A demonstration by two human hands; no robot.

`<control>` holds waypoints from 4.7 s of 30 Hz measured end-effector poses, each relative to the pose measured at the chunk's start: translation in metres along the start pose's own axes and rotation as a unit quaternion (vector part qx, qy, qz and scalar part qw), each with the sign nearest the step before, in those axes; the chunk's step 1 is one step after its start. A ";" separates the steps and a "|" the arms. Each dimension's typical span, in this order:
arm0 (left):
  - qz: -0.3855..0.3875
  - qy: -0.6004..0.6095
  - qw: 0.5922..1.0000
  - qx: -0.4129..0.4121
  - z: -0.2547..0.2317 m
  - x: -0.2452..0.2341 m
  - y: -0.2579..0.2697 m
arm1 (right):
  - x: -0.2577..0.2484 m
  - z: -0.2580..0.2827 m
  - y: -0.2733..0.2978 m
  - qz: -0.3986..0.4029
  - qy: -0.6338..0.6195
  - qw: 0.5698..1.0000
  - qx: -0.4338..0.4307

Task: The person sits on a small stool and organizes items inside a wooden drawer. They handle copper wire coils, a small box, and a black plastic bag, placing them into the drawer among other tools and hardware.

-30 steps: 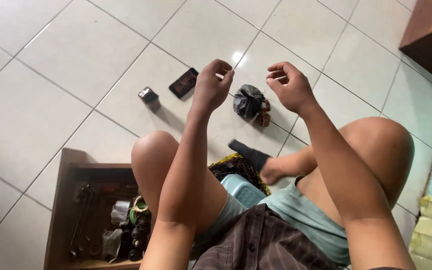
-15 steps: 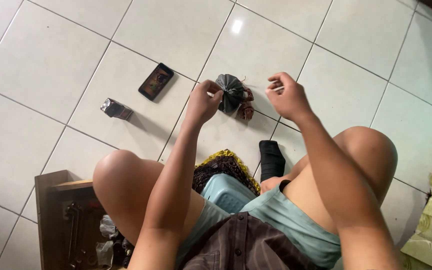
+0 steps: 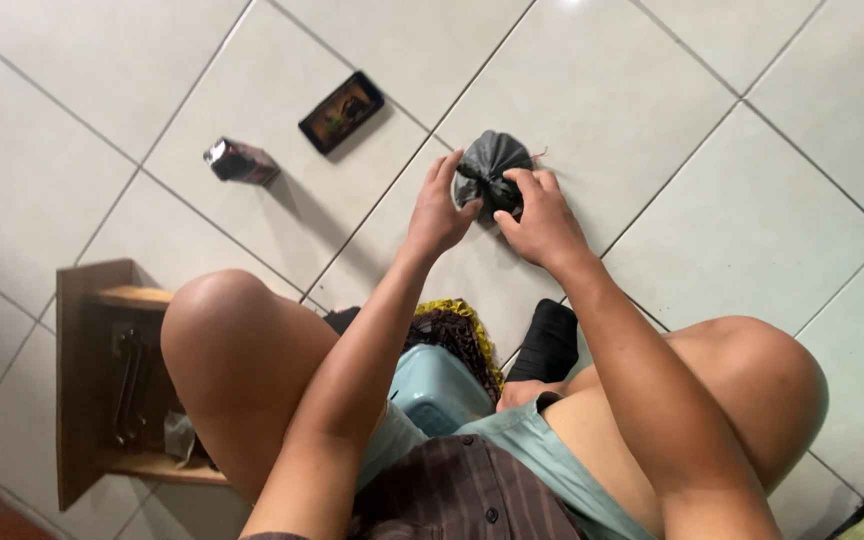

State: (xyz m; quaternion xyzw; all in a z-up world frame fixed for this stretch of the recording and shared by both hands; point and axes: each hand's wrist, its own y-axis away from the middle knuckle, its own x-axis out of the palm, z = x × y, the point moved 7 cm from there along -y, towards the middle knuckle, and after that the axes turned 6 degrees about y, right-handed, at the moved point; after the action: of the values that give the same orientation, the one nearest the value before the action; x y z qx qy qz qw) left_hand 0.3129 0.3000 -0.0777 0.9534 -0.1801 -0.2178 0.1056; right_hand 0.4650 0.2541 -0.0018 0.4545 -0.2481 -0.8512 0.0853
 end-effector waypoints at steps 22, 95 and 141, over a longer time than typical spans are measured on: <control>-0.021 0.082 0.995 -0.047 0.028 0.002 -0.035 | 0.018 0.020 -0.065 -0.080 -0.003 0.997 0.021; 0.103 -0.082 0.982 -0.138 0.103 0.128 0.021 | 0.105 -0.183 -0.115 -0.080 -0.020 0.988 0.131; -0.248 0.364 0.887 0.137 -0.082 -0.205 0.194 | -0.053 0.172 0.123 -0.209 -0.396 0.869 -0.211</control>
State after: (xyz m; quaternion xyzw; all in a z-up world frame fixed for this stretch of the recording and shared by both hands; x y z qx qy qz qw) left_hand 0.1200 0.2127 0.1268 0.9843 0.0853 0.1521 -0.0255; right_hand 0.3455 0.2271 0.1783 0.0912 0.0252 -0.9899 -0.1059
